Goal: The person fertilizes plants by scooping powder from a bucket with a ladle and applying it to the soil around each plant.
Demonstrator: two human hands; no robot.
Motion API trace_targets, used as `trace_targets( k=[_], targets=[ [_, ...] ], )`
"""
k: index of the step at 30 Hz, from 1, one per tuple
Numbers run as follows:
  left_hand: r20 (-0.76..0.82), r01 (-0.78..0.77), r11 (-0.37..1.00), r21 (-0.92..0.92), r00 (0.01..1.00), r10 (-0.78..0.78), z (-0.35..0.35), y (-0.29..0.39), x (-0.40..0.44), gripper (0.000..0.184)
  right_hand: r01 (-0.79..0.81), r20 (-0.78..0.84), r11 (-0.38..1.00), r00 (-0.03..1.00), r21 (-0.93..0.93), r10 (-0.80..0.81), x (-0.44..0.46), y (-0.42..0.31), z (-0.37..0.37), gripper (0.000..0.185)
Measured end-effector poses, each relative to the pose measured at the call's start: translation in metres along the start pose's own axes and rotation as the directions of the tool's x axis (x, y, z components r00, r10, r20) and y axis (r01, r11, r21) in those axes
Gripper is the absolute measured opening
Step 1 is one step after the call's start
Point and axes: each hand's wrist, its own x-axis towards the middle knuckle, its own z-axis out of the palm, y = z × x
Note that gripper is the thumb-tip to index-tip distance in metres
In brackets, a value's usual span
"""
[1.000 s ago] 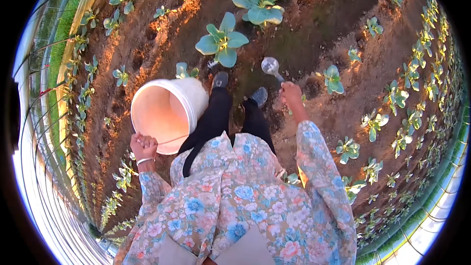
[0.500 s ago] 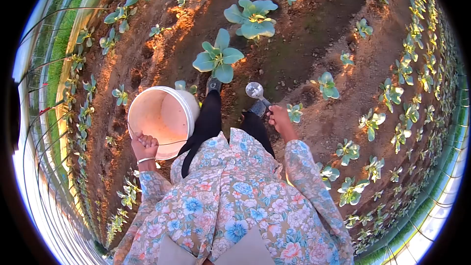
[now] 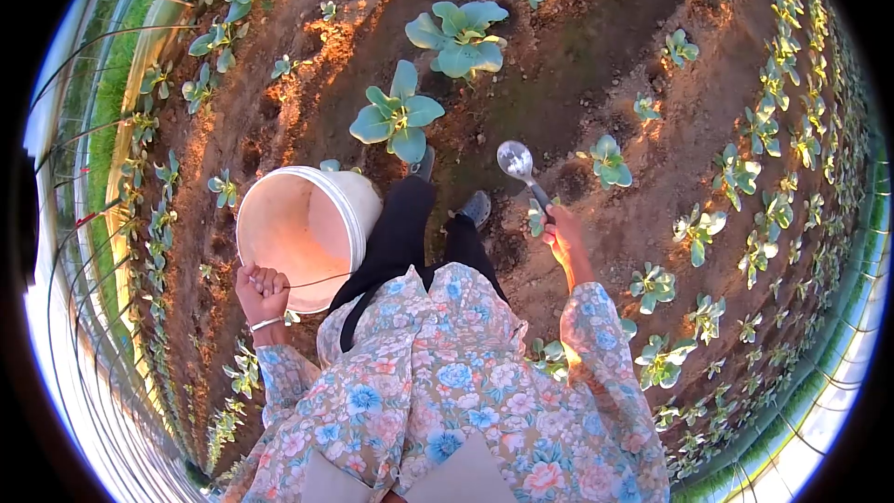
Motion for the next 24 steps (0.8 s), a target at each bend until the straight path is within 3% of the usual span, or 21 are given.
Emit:
trace_targets(
  k=[2,3,9,13,16,17,20,24],
  targets=[
    [0.016,0.055,0.997,0.055,0.998,-0.056,0.005,-0.006,0.011,0.034,0.033,0.078,0.999,0.996,0.018,-0.034,0.006,-0.017,0.009,0.012],
    [0.020,0.073,0.993,0.093,0.997,-0.075,0.012,-0.013,0.017,0.034,0.035,0.041,0.999,0.998,0.023,-0.036,-0.001,-0.031,0.029,0.021],
    [0.065,0.145,0.942,0.303,0.983,-0.172,0.082,-0.039,0.080,0.029,0.045,0.134,0.988,0.991,-0.151,-0.024,0.002,-0.102,0.128,0.027],
    [0.115,0.187,0.923,0.336,0.965,-0.237,0.128,-0.035,0.119,0.032,0.038,0.176,0.997,0.984,-0.066,-0.026,-0.001,-0.142,0.169,0.029],
    [0.182,0.160,0.920,0.357,0.954,-0.237,0.160,-0.038,0.138,0.025,0.056,0.071,0.996,0.996,-0.074,-0.051,-0.005,-0.165,0.173,0.031],
    [0.164,0.175,0.906,0.385,0.953,-0.254,0.176,-0.040,0.143,0.032,0.098,0.086,0.992,0.992,-0.074,-0.092,-0.003,-0.167,0.167,0.037],
    [0.173,0.223,0.864,0.451,0.928,-0.329,0.216,-0.052,0.148,0.029,0.127,0.060,0.989,0.991,-0.082,-0.122,-0.020,-0.179,0.167,0.037],
    [0.199,0.226,0.833,0.505,0.909,-0.367,0.262,-0.070,0.145,0.019,-0.021,0.119,0.990,0.992,-0.141,0.038,-0.023,-0.187,0.196,0.038]
  ],
)
